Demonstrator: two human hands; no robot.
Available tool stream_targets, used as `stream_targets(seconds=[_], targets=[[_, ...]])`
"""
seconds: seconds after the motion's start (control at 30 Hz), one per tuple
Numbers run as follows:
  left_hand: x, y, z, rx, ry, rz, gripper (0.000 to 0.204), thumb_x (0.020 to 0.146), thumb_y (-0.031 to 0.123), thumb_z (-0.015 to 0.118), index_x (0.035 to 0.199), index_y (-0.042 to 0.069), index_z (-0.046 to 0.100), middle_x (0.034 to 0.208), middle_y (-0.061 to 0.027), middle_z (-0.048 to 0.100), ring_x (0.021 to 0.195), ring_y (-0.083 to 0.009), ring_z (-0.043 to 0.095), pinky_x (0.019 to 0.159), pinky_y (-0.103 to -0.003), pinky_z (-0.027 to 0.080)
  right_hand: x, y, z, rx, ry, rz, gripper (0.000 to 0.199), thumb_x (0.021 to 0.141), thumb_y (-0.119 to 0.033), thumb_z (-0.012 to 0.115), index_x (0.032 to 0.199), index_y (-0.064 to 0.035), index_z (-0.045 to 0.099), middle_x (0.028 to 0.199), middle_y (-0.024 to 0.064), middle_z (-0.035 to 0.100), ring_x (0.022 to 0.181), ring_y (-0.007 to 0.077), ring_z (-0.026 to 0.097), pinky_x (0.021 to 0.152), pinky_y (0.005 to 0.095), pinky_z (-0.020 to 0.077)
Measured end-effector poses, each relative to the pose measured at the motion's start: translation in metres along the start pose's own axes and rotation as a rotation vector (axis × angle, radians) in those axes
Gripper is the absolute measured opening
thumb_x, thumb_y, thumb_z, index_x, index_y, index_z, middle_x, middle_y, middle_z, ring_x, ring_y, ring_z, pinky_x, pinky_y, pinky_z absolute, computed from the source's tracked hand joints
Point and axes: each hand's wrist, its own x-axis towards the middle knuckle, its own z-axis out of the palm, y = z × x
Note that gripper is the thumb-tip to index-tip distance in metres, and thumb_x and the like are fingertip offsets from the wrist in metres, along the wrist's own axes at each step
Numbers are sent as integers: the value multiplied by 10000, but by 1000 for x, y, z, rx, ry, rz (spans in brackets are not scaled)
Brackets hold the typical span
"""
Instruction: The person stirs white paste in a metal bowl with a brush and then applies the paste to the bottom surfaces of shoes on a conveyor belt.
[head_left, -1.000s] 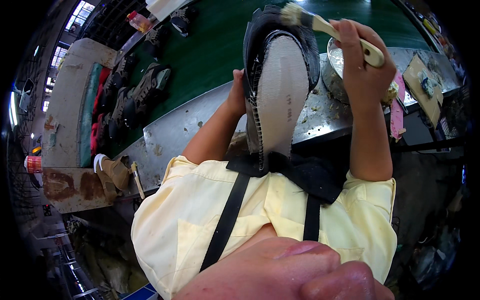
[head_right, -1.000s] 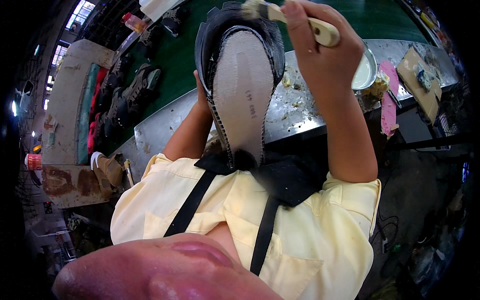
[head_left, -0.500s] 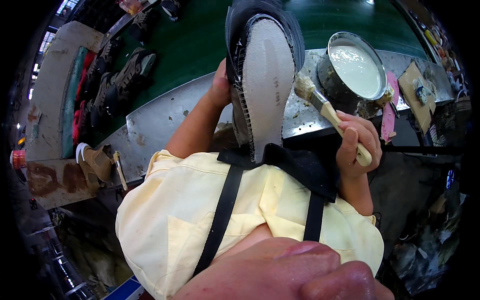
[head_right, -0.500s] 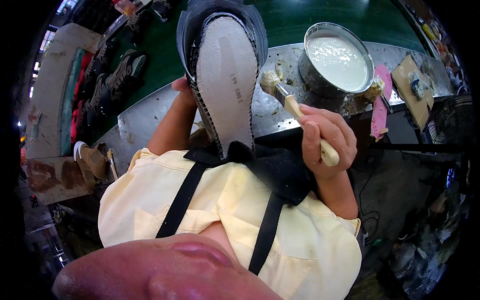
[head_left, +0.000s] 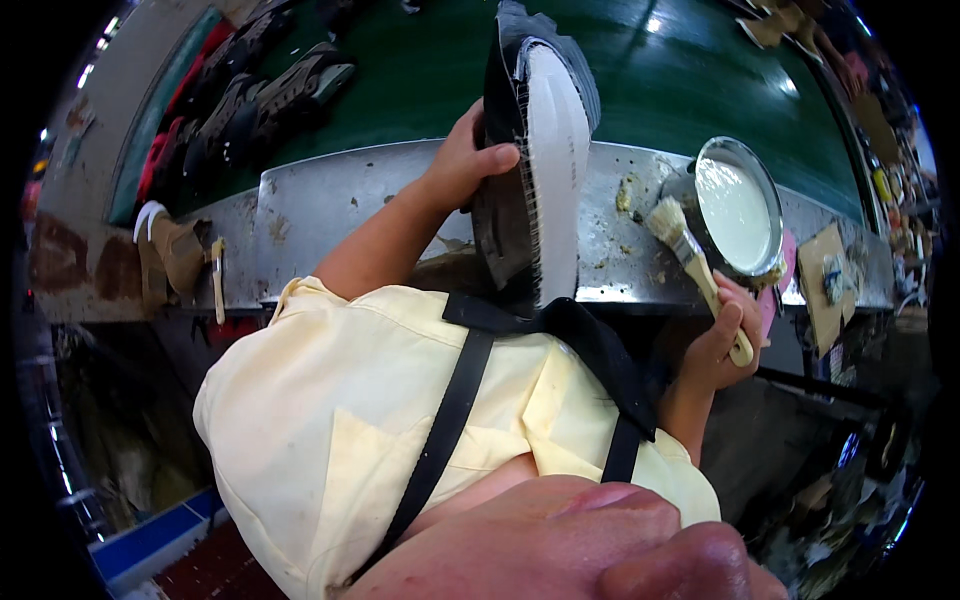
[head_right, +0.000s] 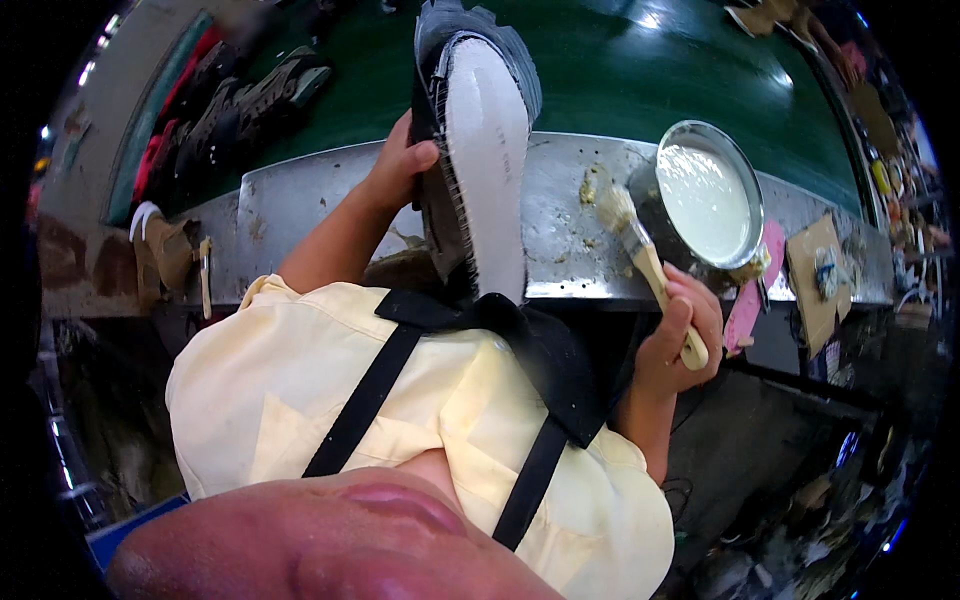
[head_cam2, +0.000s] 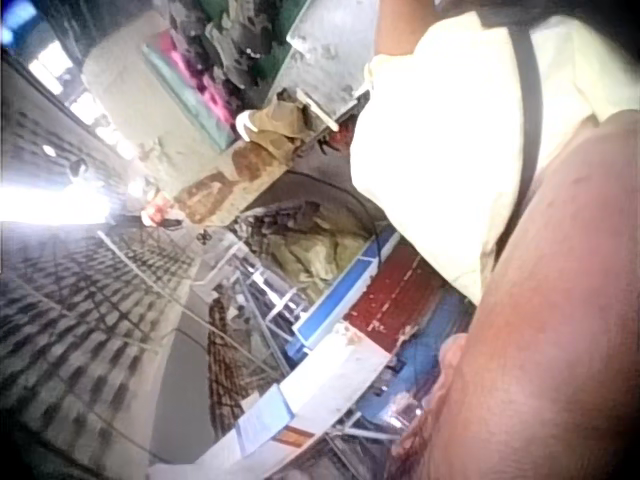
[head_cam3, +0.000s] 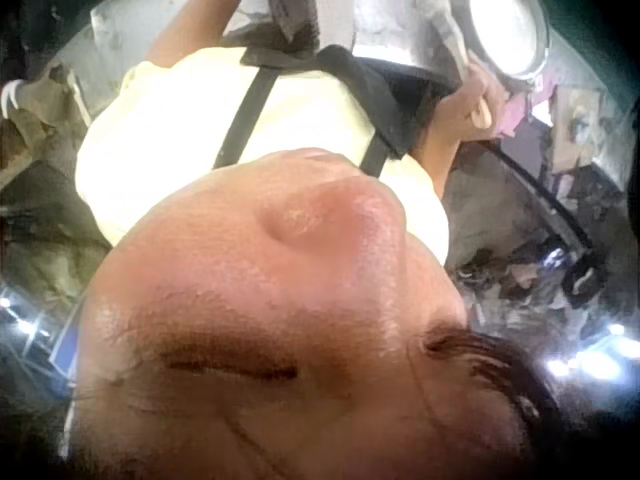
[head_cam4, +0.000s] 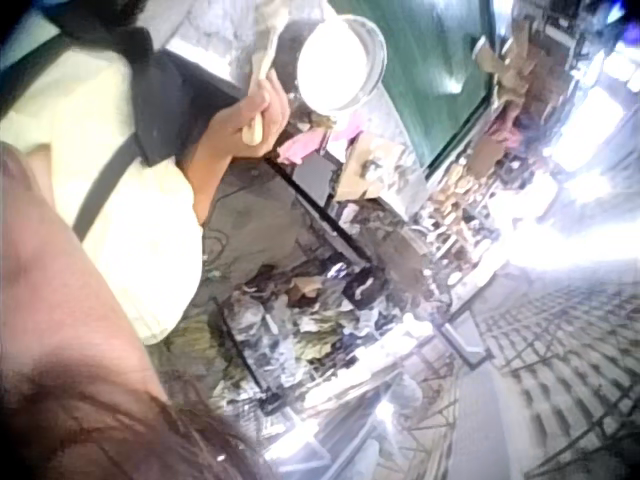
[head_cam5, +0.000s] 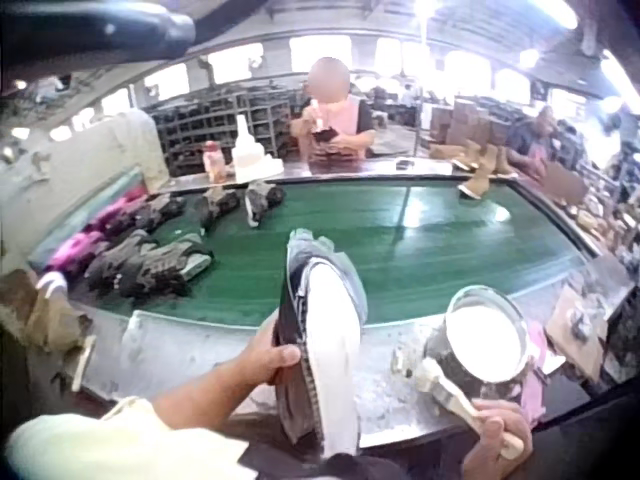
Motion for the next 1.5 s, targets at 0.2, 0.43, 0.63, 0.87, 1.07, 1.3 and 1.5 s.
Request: stream_targets(seconds=[0.2,0.43,0.63,0.87,1.07,1.3,1.5], targets=[[15,-12,-30,-276,352,-57,608,710,426,705,1126,24,516,1019,-68,569,949,-182,535,854,-323,427,-7,4,-5,3,10,129,247,910,-175,507,816,35,595,827,188,649,768,253,629,741,336,489],[66,-2,-95,-535,748,103,597,748,494,637,1188,115,501,1172,-68,535,1020,-235,516,913,-394,396,-11,9,-17,7,38,194,269,911,-195,511,802,37,595,817,186,649,764,244,626,737,327,490],[94,3,-127,-613,1194,14,720,787,628,474,1355,215,313,1365,-55,363,1244,-238,326,1062,-440,174,-7,16,-14,19,-3,235,228,895,-127,489,790,42,602,817,177,652,759,231,623,738,317,479],[204,-91,-201,-368,1572,-256,766,664,470,733,1201,-15,481,1160,-162,558,968,-298,569,913,-400,421,-8,13,-15,-32,4,202,203,886,-104,503,791,48,598,821,178,652,767,235,626,749,324,478],[196,-113,-231,-325,1416,-133,599,778,438,668,1163,3,520,1113,-148,575,878,-295,594,749,-420,520,-12,24,-11,-33,-26,303,204,895,-117,523,834,54,616,840,165,657,792,218,625,761,310,478],[144,-103,-119,-64,720,-201,286,819,112,603,1091,45,548,912,-81,602,683,-184,562,568,-247,452,-12,33,-2,31,-44,333,157,887,-111,571,871,35,627,898,140,655,821,189,613,762,288,474],[94,-98,-43,592,342,161,151,823,43,466,858,28,613,678,-33,591,572,-105,513,542,-235,420,-22,37,12,169,37,468,134,877,-96,587,897,32,619,932,139,647,830,166,608,772,265,467]])
